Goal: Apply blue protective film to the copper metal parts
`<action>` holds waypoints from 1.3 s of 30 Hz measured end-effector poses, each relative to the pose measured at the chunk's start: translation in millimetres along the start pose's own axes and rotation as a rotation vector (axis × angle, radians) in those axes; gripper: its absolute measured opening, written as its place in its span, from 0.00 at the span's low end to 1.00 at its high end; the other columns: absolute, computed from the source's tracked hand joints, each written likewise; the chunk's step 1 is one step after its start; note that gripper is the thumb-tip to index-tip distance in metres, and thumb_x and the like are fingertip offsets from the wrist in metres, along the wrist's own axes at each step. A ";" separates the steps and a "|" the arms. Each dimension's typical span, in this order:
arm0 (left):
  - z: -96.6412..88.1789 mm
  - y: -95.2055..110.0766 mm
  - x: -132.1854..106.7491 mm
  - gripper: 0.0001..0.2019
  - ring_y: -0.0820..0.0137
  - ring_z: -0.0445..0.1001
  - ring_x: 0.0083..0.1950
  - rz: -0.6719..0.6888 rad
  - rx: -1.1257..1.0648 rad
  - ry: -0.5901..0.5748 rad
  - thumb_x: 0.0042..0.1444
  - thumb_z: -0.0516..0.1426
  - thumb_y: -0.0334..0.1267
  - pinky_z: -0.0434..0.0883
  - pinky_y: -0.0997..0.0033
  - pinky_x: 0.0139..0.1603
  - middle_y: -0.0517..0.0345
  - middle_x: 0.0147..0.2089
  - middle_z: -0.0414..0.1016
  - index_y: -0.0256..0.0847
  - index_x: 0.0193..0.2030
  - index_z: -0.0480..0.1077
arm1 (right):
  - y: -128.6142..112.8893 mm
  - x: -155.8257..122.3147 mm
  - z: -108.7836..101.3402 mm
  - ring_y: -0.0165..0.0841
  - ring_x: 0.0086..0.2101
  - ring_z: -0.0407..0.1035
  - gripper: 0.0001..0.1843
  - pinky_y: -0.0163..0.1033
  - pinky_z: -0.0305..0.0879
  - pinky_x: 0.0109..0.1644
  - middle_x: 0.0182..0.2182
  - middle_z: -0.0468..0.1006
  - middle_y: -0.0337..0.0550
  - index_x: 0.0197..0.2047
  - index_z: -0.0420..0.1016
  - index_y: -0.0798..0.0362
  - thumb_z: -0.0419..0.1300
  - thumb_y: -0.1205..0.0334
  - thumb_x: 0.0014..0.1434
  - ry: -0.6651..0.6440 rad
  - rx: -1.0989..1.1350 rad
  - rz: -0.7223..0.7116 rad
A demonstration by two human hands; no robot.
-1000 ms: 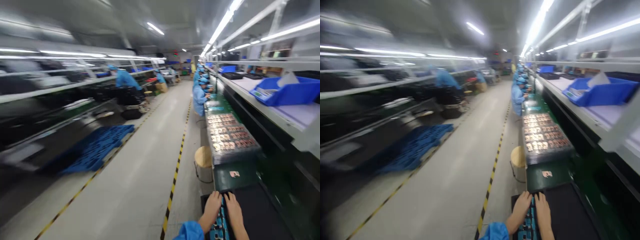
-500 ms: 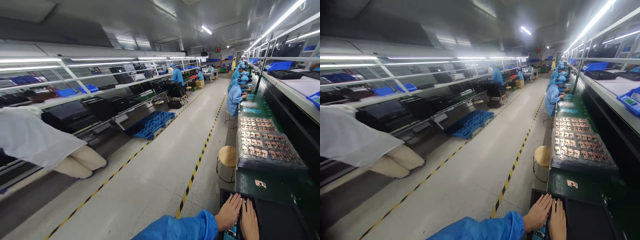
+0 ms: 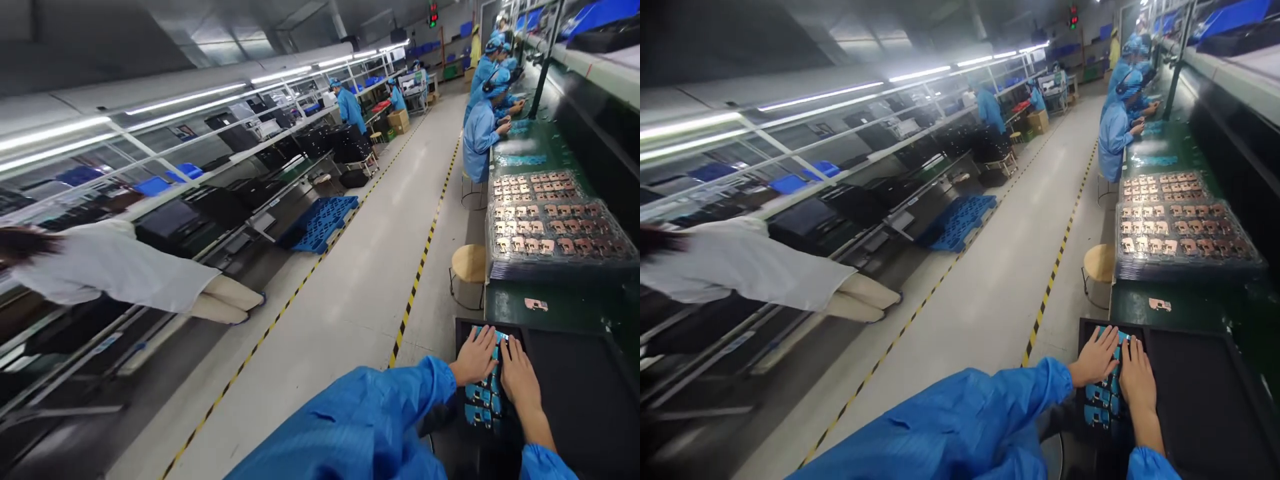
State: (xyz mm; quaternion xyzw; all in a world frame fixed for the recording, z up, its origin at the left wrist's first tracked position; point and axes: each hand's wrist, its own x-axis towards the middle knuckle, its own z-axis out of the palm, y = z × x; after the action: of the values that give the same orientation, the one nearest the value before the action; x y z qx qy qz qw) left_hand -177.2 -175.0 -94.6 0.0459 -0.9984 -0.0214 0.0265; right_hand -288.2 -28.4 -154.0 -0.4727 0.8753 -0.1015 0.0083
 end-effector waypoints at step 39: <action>-6.5 -18.4 -34.9 0.33 0.48 0.41 0.88 -0.210 -0.176 -0.115 0.77 0.43 0.42 0.43 0.39 0.86 0.39 0.86 0.51 0.25 0.82 0.56 | -53.5 4.4 -58.3 0.51 0.82 0.39 0.38 0.61 0.43 0.83 0.83 0.40 0.59 0.84 0.49 0.63 0.50 0.60 0.77 -0.241 0.195 0.087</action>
State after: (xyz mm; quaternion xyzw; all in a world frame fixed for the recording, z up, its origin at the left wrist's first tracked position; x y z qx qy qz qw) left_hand -140.5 -190.4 -90.8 0.1461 -0.9822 -0.1141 -0.0292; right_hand -252.9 -50.7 -86.7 -0.4398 0.8737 -0.1282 0.1637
